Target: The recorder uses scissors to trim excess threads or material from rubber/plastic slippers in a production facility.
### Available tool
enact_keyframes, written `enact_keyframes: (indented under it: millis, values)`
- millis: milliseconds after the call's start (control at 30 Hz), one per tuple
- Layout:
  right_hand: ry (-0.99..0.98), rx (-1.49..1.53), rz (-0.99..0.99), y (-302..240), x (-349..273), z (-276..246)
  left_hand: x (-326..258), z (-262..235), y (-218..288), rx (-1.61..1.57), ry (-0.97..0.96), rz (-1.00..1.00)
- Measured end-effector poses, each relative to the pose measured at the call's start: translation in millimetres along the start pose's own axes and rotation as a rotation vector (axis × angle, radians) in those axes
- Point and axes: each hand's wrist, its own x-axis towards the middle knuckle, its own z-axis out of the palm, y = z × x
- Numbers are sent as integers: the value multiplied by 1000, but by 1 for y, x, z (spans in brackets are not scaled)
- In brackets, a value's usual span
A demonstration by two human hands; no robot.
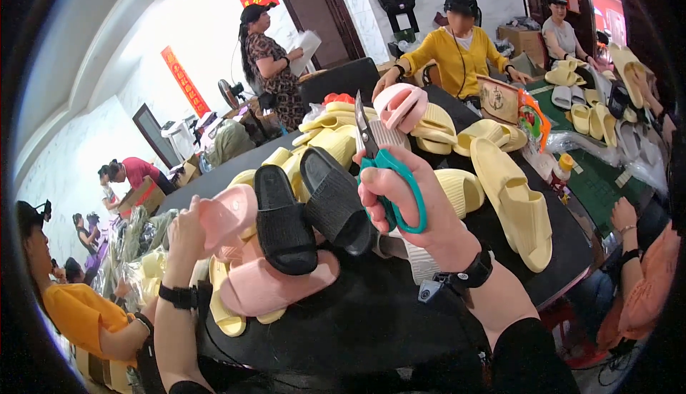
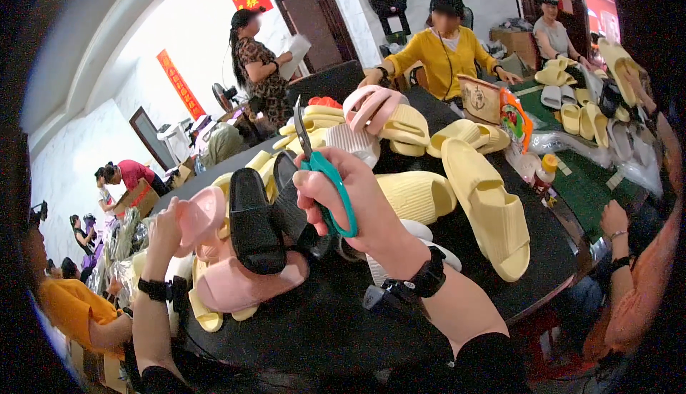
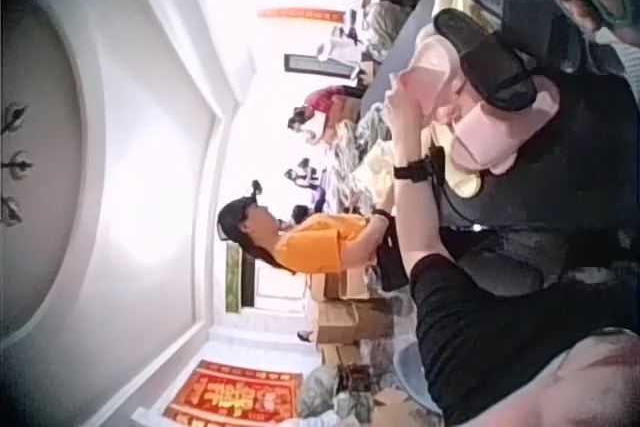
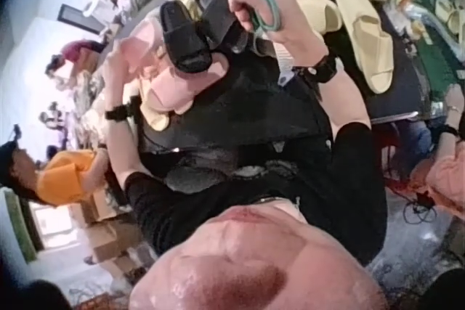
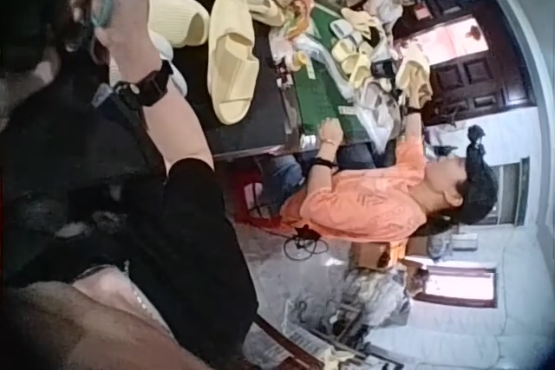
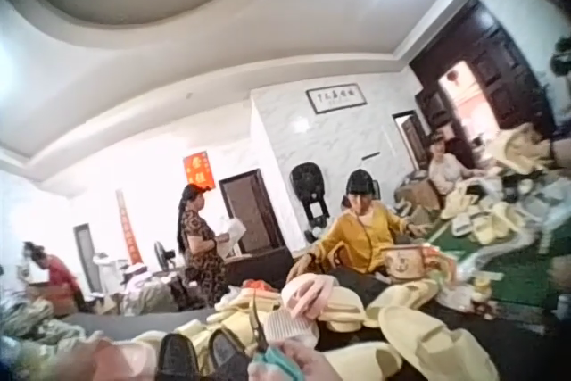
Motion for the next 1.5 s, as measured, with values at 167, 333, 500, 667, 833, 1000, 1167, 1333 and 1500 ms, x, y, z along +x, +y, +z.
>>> enact_keyframes:
  millis: [167,333,500,667,833,1000,1167,1333,1500]
  values:
    - [-14,-20,-34,2,1,-1,-5,8,5,-6,-109,76]
    - [-27,-97,-25,5,3,1,13,33,3,-37,56,90]
    - [-12,-111,3,8,5,-1,4,8,71,-373,90,414]
    - [-22,-99,17,12,6,0,-13,-15,120,-453,-390,519]
    - [-34,-126,19,11,3,6,7,12,140,-708,-458,602]
    - [-42,-97,14,11,1,6,16,25,157,-571,-536,657]
    - [-39,-101,22,10,-2,10,22,8,149,-770,-248,500]
    - [-39,-125,-1,4,-9,13,45,-38,136,-1186,-146,53]
    - [-125,-390,-88,28,2,6,52,-38,110,-1942,1,-76]
